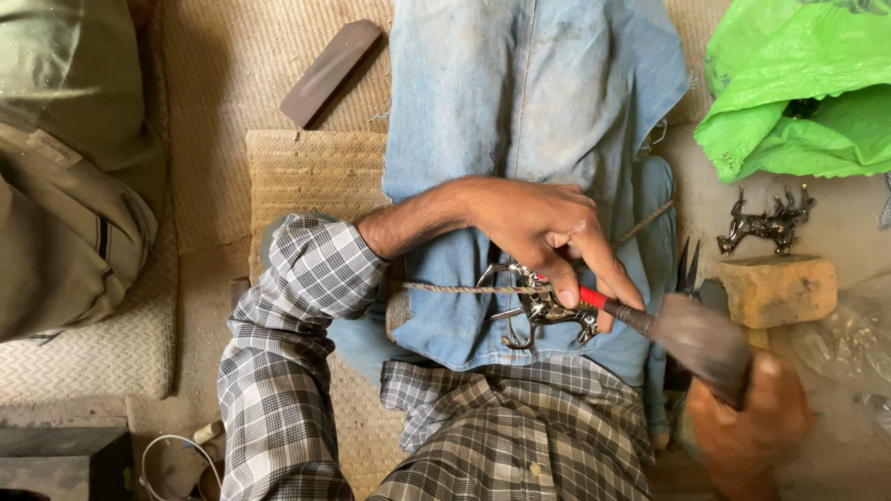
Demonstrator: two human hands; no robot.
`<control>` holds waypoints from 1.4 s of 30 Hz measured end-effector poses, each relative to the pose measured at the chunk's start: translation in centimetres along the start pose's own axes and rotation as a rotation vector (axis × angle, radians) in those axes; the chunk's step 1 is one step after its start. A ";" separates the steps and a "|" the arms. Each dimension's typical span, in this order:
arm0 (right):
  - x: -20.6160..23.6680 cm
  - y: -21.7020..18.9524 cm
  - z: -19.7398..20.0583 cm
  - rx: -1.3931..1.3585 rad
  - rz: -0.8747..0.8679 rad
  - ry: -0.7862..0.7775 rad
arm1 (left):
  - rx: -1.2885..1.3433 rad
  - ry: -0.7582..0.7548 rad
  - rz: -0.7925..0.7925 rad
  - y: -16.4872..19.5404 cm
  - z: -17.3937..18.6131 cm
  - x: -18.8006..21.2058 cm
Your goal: The person sits cross-legged on the floor with a small brass horse figurine on their lap. They hold the figurine against a rope with one hand, file its surface with a red-handled file, and repeatedly rub and burnish the metal using a wooden block held in the other hand.
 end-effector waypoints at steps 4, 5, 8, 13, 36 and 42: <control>-0.8 -0.9 1.0 0.232 0.097 0.028 | -0.021 -0.024 -0.028 -0.1 0.0 0.0; -0.9 -0.9 1.1 0.185 0.053 -0.017 | -0.013 -0.022 -0.029 -0.1 0.0 0.1; -1.0 -0.8 1.3 0.130 -0.051 -0.090 | -0.029 -0.033 -0.024 -0.3 0.0 0.2; -0.7 0.0 1.5 -0.127 -0.086 -0.009 | -0.014 -0.041 -0.012 -0.8 -0.1 0.2; 1.1 2.6 1.1 0.253 0.047 -0.131 | 0.014 -0.083 -0.030 -1.6 -0.5 0.6; 2.3 3.6 0.3 0.234 -0.087 -0.178 | 0.009 0.006 -0.146 -1.7 -0.6 0.6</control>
Point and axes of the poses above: each hand's wrist, its own x-axis away from the middle knuckle, its own z-axis out of the back of the hand, y = z × x, the point moved 3 cm from there along -x, towards the middle knuckle, and after that the axes turned 2 degrees about x, right-handed, at the moved point
